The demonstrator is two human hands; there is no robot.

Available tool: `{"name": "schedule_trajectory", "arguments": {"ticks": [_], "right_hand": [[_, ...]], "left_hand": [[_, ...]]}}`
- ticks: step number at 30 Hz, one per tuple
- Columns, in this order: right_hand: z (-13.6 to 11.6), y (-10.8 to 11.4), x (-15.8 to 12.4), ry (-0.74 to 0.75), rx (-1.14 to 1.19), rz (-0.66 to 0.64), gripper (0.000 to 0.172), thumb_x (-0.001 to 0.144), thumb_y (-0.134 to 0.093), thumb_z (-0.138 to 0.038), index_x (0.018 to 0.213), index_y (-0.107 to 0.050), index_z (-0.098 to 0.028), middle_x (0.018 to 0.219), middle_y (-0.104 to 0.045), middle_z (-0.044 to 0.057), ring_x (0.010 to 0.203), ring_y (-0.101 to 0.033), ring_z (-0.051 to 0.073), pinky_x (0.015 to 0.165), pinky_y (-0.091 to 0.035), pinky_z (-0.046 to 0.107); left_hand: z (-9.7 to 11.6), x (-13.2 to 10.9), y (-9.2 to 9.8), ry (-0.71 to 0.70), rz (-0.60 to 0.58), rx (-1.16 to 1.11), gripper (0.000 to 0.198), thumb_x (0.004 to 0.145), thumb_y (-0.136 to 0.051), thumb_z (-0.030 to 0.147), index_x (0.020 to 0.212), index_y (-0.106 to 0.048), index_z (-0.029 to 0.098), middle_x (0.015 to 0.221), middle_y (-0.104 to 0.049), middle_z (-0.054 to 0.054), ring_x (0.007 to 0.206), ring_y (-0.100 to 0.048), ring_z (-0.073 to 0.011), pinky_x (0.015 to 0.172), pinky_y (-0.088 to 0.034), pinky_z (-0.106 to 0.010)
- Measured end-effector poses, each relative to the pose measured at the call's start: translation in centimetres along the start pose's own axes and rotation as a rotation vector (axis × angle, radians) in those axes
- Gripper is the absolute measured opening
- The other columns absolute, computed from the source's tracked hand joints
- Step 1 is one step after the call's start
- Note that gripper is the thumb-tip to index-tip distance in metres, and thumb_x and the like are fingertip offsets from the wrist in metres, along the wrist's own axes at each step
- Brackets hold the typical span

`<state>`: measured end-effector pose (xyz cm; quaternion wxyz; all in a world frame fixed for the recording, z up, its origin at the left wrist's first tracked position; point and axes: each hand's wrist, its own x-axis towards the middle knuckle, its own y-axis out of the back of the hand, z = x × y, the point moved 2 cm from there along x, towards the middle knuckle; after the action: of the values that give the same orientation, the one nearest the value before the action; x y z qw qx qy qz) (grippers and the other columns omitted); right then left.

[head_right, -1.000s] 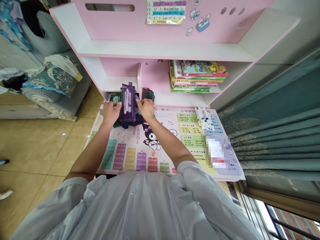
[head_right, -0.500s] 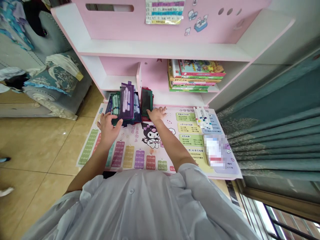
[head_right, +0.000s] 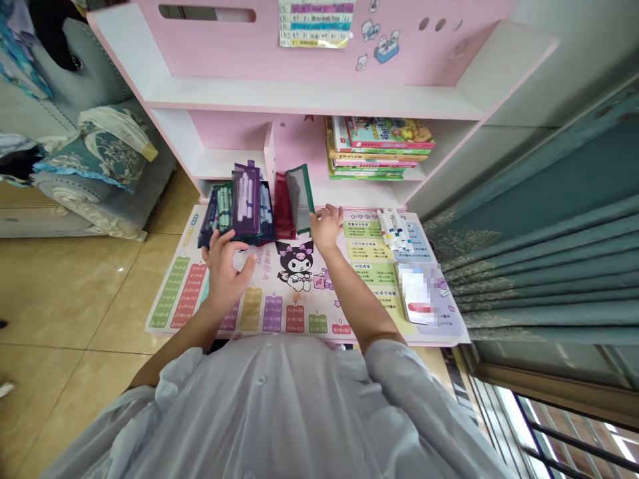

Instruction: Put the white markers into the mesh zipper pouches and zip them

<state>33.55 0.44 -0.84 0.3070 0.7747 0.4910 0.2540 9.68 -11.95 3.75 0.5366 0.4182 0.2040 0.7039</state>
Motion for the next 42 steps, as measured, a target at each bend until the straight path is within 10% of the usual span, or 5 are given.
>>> {"name": "schedule_trajectory", "arguments": {"ticks": [11,21,27,42], "right_hand": [[7.1,9.1,-8.6,0.214,0.173,0.163,0.020,0.082,-0.067,-0.038,0.068,-0.061,-0.024,0.134,-0.064,0.013,0.147,-0.038,0.033,0.123,-0.025,0.059],[5.4,5.6,-15.0,-0.016,0.466,0.068,0.027,0.078,-0.067,-0.038,0.058,-0.055,-0.023,0.127,-0.071,0.012,0.136,-0.054,0.030,0.124,-0.026,0.054],[4.3,4.1,-16.6,0.083,0.438,0.022,0.032,0.083,-0.066,-0.046,0.063,-0.060,-0.023,0.124,-0.071,0.014,0.132,-0.056,0.030,0.123,-0.029,0.056],[1.6,5.8,-20.1,0.768,0.118,0.280,0.030,0.090,-0.066,-0.051,0.101,-0.066,-0.023,0.134,-0.058,0.014,0.150,-0.035,0.037,0.119,-0.037,0.063]], "left_hand": [[2.4,-2.4,-2.6,-0.163,-0.098,-0.037,0.013,0.089,-0.062,0.036,0.095,-0.064,0.025,0.137,-0.062,-0.011,0.150,-0.035,-0.0351,0.120,-0.019,-0.064],[5.0,-7.1,-7.2,-0.447,-0.258,-0.052,0.055,0.066,-0.088,0.044,0.113,-0.067,0.023,0.142,-0.058,-0.018,0.148,-0.035,-0.0446,0.119,-0.019,-0.069],[4.5,-8.0,-6.9,-0.473,-0.043,-0.054,0.014,0.079,-0.077,0.027,0.092,-0.073,0.025,0.135,-0.066,-0.011,0.145,-0.043,-0.0385,0.121,-0.013,-0.067],[-0.4,-8.2,-4.8,-0.286,0.170,-0.423,0.015,0.094,-0.066,0.038,0.096,-0.079,0.030,0.128,-0.070,-0.007,0.144,-0.045,-0.0308,0.122,-0.018,-0.067]]}}
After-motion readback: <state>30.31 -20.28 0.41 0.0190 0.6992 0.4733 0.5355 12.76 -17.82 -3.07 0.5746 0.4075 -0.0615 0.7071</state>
